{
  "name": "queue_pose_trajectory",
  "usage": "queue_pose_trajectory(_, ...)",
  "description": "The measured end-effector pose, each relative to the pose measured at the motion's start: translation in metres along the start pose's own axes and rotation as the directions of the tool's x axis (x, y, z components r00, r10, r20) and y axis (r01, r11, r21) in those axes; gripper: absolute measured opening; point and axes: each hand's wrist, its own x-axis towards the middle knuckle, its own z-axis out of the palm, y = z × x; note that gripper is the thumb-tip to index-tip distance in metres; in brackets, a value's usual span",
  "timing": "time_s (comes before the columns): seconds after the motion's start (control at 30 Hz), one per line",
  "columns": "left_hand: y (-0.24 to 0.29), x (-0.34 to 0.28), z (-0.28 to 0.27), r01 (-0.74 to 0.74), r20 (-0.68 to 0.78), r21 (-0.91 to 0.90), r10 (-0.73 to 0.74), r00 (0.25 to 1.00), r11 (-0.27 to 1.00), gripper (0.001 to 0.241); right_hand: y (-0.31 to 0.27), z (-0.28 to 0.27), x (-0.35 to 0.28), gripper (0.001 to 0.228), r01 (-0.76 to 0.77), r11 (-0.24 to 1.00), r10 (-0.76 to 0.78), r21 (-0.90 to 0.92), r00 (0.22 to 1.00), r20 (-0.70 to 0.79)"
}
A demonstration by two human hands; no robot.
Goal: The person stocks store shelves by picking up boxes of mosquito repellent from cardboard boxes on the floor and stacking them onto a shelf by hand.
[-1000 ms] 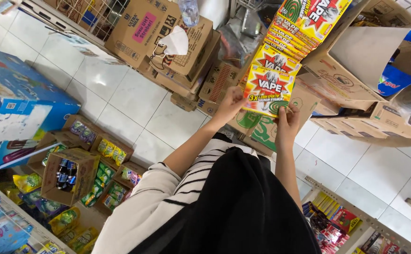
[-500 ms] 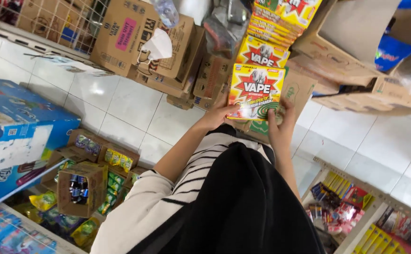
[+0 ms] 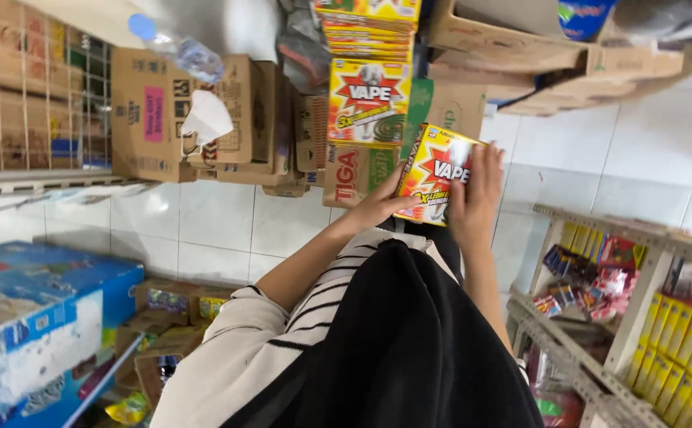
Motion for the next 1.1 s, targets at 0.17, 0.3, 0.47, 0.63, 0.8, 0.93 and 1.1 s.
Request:
queue_pose_trajectory(0.17, -0.048, 0.026, 0.017, 0.064, 0.08, -0.066, -0.058, 0.995, 0.996, 0.089, -0.001, -0.02, -0.02, 0.067, 0.039, 0.996, -0.05, -0.08, 0.988, -0.144)
queue_pose_trajectory(0.3, -0.06, 0.045, 0.034, -0.077, 0.227, 0.119, 0.048, 0.973, 0.99, 0.08, -0.018, -0.012, -0.028, 0.072, 0.147, 0.978, -0.142, -0.149, 0.989, 0.043)
queue_pose_trajectory(0.47, -0.038, 0.054, 0.063, 0.007, 0.288, 0.085, -0.031, 0.957, 0.996, 0.081, 0.021, -0.044, -0.039, 0.067, -0.012, 0.955, -0.015, -0.296, 0.996, -0.087)
queue_pose_trajectory(0.63, -0.021, 0.064, 0.099, 0.16, 0.269, 0.123, -0.188, 0.945, 0.979, 0.087, 0.086, -0.102, -0.073, 0.06, -0.323, 0.94, 0.286, -0.109, 0.921, -0.265)
queue_pose_trajectory(0.8, -0.036, 0.09, 0.146, 0.16, 0.348, 0.195, -0.221, 0.911, 0.968, 0.088, 0.114, -0.147, -0.113, 0.055, -0.377, 0.925, 0.358, 0.051, 0.818, -0.45)
queue_pose_trajectory(0.93, -0.051, 0.116, 0.208, 0.226, 0.43, 0.146, -0.268, 0.862, 0.963, 0.087, 0.117, -0.188, -0.125, 0.059, -0.329, 0.916, 0.401, 0.231, 0.789, -0.465)
queue_pose_trajectory(1.1, -0.052, 0.133, 0.294, 0.27, 0.586, 0.11, -0.282, 0.76, 0.957, 0.078, 0.159, -0.26, -0.162, 0.062, -0.132, 0.886, 0.372, 0.445, 0.775, -0.511)
